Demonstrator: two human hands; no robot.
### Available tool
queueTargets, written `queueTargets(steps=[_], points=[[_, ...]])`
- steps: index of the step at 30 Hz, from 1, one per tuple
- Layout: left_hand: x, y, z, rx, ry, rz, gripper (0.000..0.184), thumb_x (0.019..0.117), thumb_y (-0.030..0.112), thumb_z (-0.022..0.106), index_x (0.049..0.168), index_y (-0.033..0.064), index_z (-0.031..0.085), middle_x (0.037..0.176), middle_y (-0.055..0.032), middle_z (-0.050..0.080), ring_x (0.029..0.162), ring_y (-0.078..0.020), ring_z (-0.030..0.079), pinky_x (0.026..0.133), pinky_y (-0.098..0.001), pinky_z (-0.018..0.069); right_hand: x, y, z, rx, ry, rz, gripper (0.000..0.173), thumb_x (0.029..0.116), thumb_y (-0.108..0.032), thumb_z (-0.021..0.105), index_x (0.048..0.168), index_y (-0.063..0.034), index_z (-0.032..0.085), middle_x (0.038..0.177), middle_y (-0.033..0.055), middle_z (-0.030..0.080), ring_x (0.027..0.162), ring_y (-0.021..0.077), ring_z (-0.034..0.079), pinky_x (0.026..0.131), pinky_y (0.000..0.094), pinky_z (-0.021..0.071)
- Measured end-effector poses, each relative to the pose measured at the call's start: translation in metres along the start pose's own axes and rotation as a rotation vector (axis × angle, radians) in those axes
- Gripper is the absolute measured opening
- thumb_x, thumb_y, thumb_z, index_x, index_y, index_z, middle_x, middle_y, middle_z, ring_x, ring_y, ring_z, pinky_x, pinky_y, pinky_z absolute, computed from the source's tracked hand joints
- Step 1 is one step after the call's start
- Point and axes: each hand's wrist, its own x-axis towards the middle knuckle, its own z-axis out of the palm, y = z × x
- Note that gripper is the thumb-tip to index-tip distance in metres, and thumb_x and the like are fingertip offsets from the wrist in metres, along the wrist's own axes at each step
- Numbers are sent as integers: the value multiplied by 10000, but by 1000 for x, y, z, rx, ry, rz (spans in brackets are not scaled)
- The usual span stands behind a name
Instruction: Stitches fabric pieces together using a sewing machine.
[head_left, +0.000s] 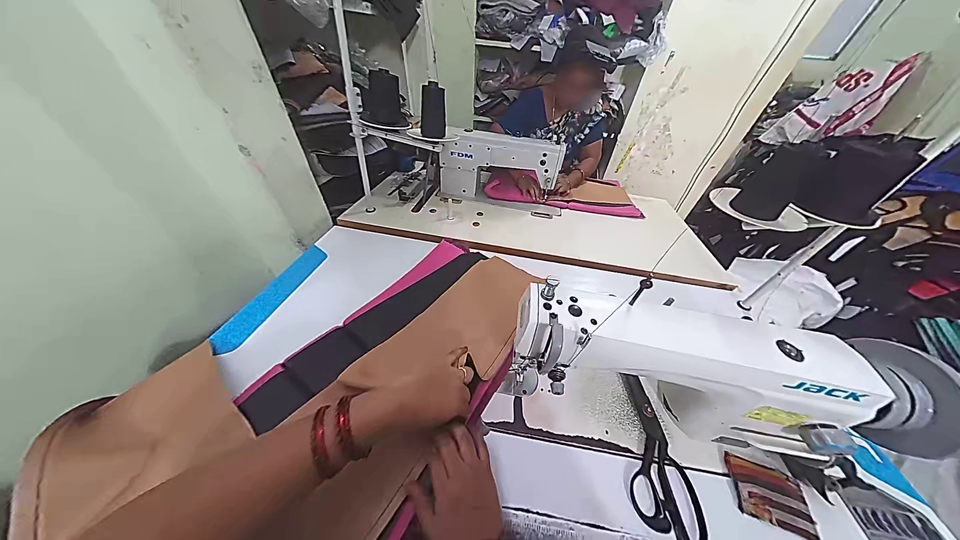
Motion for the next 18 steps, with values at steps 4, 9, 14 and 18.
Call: queueTargets(steps=[4, 9, 14, 18], points=[[11, -37, 44, -255, 387, 256, 83, 907, -3, 663, 879, -24, 738, 983, -205, 727, 1112, -457, 652, 1112, -809, 198, -8, 9, 8, -102, 62, -74, 489, 990, -481, 495, 1035, -99, 797, 1175, 48, 762, 1180, 279, 687, 1019, 537, 513], [29, -99, -6, -656, 824, -195, 321, 1026, 130, 492, 1207, -69, 666, 1239, -229, 653, 1173, -316, 621, 1033, -456, 486, -9, 8, 9, -100, 65, -55, 478, 997, -468, 512, 1138, -97, 777, 1218, 35, 751, 1159, 234, 690, 1018, 475, 503], [59, -134, -10, -614, 522, -918, 812, 881, 432, 772, 1404, -124, 496, 1450, -376, 460, 1381, -531, 434, 1093, -667, 394, -7, 5, 5, -63, 42, -20, 438, 983, -418, 559, 1158, -78, 773, 1229, 55, 748, 1135, 252, 704, 982, 483, 528], [65, -134, -15, -671, 445, -951, 586, 929, 337, 728, 1298, -91, 575, 1345, -316, 587, 1294, -458, 560, 1038, -640, 445, -8, 5, 6, -46, 36, -9, 413, 973, -391, 570, 1150, -78, 773, 1219, 62, 749, 1109, 251, 708, 969, 474, 530]])
